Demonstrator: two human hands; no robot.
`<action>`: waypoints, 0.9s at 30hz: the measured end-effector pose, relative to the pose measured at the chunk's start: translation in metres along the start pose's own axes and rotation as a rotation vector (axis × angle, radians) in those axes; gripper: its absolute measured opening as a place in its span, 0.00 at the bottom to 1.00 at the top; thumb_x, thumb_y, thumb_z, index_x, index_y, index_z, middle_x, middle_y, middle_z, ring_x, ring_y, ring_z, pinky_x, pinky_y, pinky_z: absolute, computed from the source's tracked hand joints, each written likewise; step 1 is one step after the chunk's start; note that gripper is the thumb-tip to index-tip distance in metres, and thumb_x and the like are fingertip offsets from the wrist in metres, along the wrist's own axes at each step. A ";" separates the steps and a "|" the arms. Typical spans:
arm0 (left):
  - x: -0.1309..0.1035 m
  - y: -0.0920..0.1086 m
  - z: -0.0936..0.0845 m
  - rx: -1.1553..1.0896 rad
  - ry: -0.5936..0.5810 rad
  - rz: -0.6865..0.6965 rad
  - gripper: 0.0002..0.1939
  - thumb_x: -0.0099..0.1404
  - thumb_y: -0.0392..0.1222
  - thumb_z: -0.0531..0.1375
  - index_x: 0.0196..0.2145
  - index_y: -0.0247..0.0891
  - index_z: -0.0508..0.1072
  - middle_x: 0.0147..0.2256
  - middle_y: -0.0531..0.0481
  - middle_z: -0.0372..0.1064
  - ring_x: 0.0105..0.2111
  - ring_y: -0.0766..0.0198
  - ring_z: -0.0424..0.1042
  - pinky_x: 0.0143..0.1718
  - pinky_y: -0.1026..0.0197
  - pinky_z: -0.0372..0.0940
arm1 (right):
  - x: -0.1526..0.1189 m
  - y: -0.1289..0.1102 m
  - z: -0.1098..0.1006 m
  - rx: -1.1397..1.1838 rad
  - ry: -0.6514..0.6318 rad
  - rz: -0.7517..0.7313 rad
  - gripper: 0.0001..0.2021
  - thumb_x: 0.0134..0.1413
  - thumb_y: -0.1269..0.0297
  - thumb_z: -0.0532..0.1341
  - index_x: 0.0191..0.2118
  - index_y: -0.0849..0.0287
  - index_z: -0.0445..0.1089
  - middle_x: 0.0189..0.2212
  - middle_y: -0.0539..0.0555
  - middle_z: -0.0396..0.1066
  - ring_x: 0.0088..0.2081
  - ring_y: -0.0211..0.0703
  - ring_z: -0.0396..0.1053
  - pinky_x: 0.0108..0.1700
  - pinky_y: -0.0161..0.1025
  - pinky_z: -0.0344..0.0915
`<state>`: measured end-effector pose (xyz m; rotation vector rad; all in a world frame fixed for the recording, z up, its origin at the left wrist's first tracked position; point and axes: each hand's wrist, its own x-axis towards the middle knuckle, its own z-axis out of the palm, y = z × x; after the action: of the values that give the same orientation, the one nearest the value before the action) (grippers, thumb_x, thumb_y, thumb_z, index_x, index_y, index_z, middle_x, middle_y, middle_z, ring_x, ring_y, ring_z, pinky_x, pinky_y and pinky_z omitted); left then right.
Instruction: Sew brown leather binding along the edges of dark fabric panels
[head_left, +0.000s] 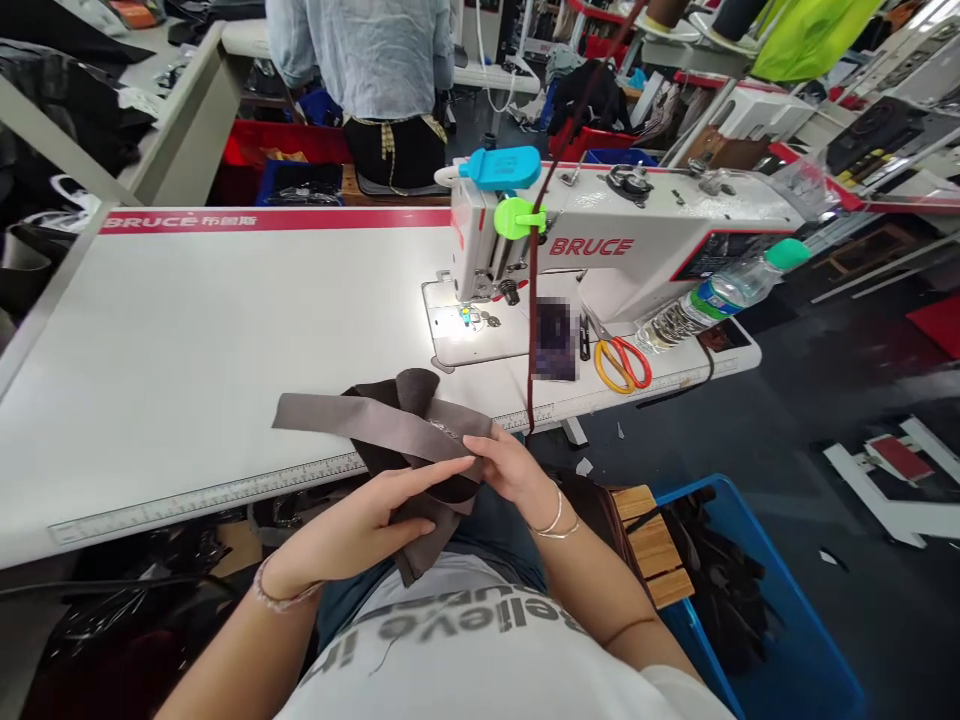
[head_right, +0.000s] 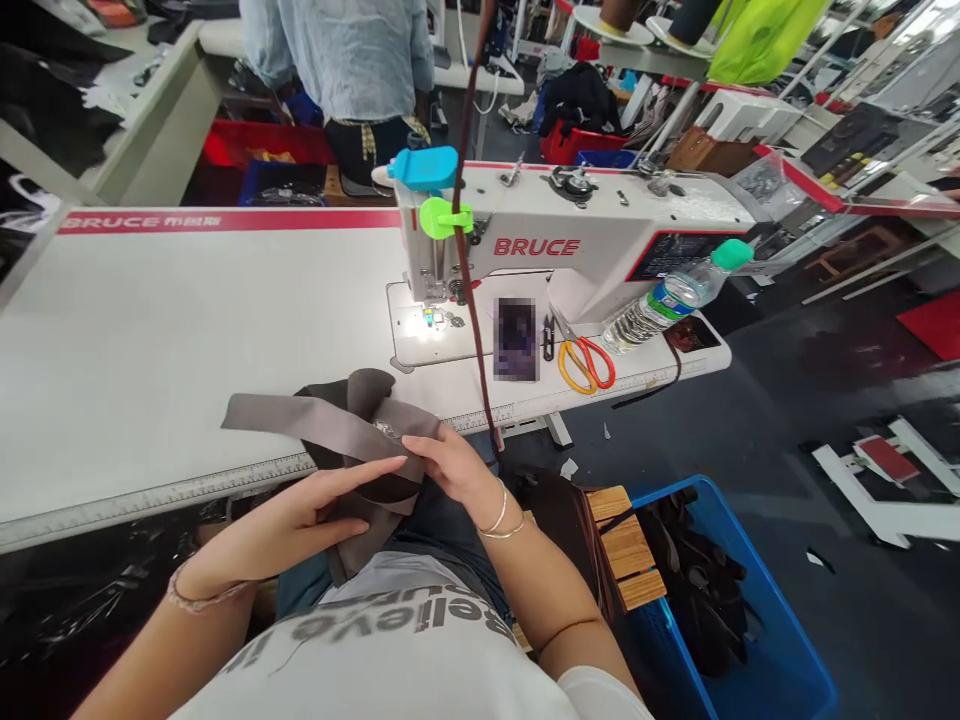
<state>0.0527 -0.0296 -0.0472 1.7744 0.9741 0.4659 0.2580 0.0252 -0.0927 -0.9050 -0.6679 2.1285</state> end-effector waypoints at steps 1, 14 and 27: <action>0.000 -0.001 0.001 -0.036 0.005 -0.012 0.34 0.65 0.34 0.56 0.66 0.54 0.55 0.59 0.51 0.66 0.48 0.59 0.72 0.44 0.63 0.69 | 0.000 -0.001 -0.001 -0.025 0.027 -0.008 0.15 0.38 0.60 0.74 0.35 0.58 0.77 0.33 0.51 0.78 0.35 0.41 0.74 0.41 0.37 0.69; -0.002 -0.018 0.015 -0.478 0.457 -0.124 0.40 0.65 0.44 0.61 0.69 0.48 0.46 0.55 0.45 0.67 0.52 0.59 0.70 0.56 0.56 0.66 | -0.012 0.003 0.020 -0.819 0.127 -0.519 0.38 0.44 0.59 0.71 0.61 0.52 0.56 0.54 0.58 0.64 0.54 0.49 0.65 0.57 0.48 0.63; -0.030 -0.016 0.000 -0.461 0.563 -0.254 0.41 0.60 0.51 0.65 0.66 0.45 0.54 0.52 0.41 0.72 0.52 0.53 0.71 0.47 0.59 0.72 | -0.009 -0.062 0.012 -1.001 0.367 -0.762 0.09 0.61 0.68 0.56 0.41 0.56 0.74 0.37 0.54 0.74 0.43 0.47 0.71 0.49 0.47 0.67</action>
<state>0.0283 -0.0507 -0.0580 1.1010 1.3300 0.9685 0.2788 0.0541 -0.0402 -1.2179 -1.6077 0.8539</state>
